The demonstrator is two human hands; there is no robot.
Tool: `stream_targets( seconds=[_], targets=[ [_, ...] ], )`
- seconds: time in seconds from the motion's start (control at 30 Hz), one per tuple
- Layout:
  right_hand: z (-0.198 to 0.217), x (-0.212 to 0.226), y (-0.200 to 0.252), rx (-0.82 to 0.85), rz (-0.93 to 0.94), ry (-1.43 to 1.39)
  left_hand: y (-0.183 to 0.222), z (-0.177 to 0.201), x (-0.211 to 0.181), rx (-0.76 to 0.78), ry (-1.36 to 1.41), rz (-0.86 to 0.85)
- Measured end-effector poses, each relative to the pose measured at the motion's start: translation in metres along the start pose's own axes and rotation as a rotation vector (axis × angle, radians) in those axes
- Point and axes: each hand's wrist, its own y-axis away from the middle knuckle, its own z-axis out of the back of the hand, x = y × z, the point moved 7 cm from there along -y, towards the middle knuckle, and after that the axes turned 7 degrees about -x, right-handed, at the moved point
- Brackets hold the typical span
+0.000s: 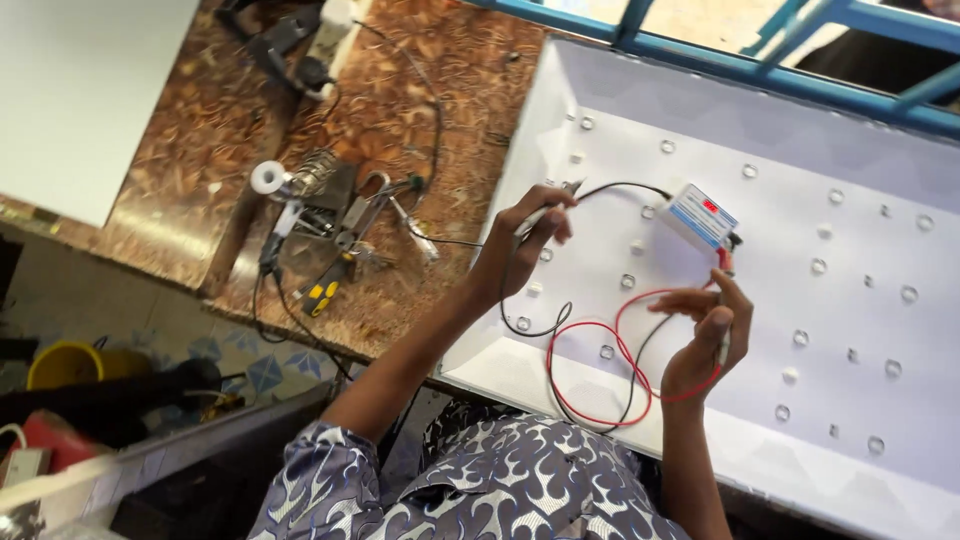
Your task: Testing individual LEDs on a TV backlight panel using a tester and probes to identify faulty components.
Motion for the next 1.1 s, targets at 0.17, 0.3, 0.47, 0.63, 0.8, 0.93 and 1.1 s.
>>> stream_targets(
  seconds=[0.17,0.3,0.47,0.63,0.8,0.93,1.1],
  targets=[
    [-0.041,0.02,0.016,0.084,0.022,0.004,0.041,0.047,0.004,-0.106,0.013,0.126],
    [-0.068,0.012,0.026,0.163,-0.041,0.019,0.059,0.064,0.022,-0.141,-0.002,0.174],
    [-0.078,-0.031,0.043,0.197,-0.181,0.035,0.06,0.067,0.012,-0.136,-0.055,0.187],
    [-0.09,-0.035,0.05,0.289,-0.196,0.125,0.054,0.065,0.017,-0.108,-0.133,0.185],
    [-0.099,-0.038,0.054,0.375,-0.214,0.19,0.049,0.057,0.024,-0.064,-0.184,0.178],
    [-0.105,-0.042,0.058,0.415,-0.212,0.212,0.05,0.054,0.031,-0.052,-0.197,0.199],
    [-0.112,-0.052,0.06,0.474,-0.217,0.202,0.047,0.049,0.035,-0.023,-0.256,0.219]
  ],
)
